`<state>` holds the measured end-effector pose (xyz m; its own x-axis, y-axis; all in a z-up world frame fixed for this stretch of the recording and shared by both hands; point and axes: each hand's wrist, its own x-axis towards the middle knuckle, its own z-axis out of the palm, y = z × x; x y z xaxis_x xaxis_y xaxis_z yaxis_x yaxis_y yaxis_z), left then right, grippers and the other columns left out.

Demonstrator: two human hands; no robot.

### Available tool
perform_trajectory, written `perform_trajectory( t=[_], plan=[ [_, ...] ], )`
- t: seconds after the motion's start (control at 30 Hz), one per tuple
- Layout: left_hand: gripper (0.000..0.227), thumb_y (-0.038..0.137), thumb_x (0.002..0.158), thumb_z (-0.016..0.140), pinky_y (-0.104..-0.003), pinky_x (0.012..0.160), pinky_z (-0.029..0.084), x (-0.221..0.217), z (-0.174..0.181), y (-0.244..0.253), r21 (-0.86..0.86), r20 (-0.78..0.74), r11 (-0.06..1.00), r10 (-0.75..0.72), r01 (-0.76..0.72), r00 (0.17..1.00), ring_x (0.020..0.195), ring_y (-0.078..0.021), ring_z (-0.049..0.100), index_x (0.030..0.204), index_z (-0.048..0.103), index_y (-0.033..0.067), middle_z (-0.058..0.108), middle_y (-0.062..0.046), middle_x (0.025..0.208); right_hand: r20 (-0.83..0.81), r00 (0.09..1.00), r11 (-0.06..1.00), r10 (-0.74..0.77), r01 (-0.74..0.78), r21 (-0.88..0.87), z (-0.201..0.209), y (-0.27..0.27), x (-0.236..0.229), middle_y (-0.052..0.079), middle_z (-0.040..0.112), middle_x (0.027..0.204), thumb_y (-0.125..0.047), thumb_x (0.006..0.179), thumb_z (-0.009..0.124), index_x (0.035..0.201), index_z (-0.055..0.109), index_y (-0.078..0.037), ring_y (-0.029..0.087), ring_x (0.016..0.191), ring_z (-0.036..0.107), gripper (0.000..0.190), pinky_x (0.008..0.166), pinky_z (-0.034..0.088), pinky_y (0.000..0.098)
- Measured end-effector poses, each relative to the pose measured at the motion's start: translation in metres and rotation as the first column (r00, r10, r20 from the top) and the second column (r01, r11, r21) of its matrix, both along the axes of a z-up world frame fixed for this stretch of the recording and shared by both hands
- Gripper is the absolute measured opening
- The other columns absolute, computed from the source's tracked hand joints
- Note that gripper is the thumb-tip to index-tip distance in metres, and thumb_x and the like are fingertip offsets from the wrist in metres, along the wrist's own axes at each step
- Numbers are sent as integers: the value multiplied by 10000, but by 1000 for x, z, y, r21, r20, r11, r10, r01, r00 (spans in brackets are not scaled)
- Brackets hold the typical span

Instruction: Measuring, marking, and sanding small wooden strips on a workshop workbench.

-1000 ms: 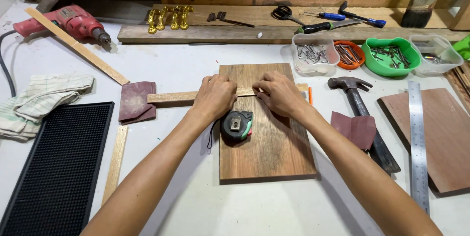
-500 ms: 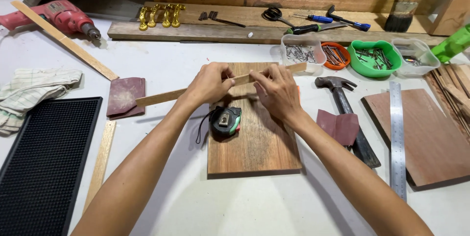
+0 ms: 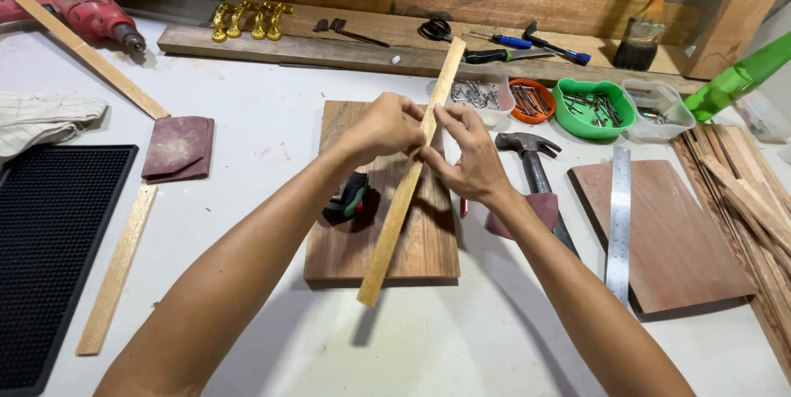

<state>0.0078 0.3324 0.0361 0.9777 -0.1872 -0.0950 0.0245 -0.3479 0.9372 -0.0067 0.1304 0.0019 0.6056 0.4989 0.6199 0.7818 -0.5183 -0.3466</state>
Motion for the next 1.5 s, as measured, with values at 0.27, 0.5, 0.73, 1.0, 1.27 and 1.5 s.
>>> perform_trajectory(
  t=[0.27, 0.5, 0.73, 1.0, 1.27, 1.5],
  plan=[
    [707, 83, 713, 877, -350, 732, 610, -18, -13, 3, 412, 5, 911, 23, -23, 1000, 843, -233, 735, 1348, 578, -4, 711, -173, 1031, -188, 980, 991, 57, -78, -106, -24, 11, -3, 220, 524, 1392, -433, 807, 803, 1454, 501, 45, 352, 1265, 559, 859, 1079, 478, 459],
    [493, 223, 709, 916, -513, 990, 488, -23, -22, 5, 651, -25, 759, -16, 28, 1000, 842, -261, 703, 1079, 689, -12, 742, -136, 954, -175, 982, 984, 67, -94, -148, -39, 18, -10, 192, 541, 1398, -471, 812, 780, 1449, 523, 10, 350, 1293, 532, 838, 1110, 414, 492],
    [449, 284, 688, 924, -497, 1069, 449, -30, -21, 4, 710, -33, 702, -41, 52, 999, 852, -245, 684, 995, 703, 42, 753, -108, 917, -141, 989, 972, 37, -69, -225, -38, 20, -13, 177, 543, 1388, -489, 800, 792, 1431, 554, -12, 361, 1303, 498, 826, 1103, 402, 499],
    [979, 650, 780, 758, -612, 1228, 129, -36, -24, 14, 878, -75, 432, -301, 206, 951, 1523, -344, 204, 1557, 363, 204, 232, -130, 1656, -165, 983, 944, 75, -123, -305, -36, 11, -14, 228, 447, 1504, -655, 763, 749, 1489, 478, 0, 403, 1393, 411, 1015, 1151, 335, 519],
    [988, 683, 764, 745, -623, 1237, 110, -30, -22, 16, 878, -58, 442, -284, 185, 957, 1546, -336, 174, 1559, 354, 248, 224, -100, 1668, -156, 987, 933, 47, -99, -346, -41, 11, -2, 166, 433, 1588, -681, 799, 718, 1513, 469, -29, 369, 1497, 336, 999, 1208, 295, 517],
    [1005, 660, 778, 748, -627, 1235, 101, -22, -21, 17, 868, -83, 452, -275, 205, 958, 1549, -339, 157, 1581, 307, 246, 185, -89, 1683, -154, 986, 936, 67, -116, -333, -41, 12, 6, 176, 426, 1590, -664, 803, 726, 1519, 465, -21, 381, 1497, 342, 997, 1213, 292, 520]
  ],
)
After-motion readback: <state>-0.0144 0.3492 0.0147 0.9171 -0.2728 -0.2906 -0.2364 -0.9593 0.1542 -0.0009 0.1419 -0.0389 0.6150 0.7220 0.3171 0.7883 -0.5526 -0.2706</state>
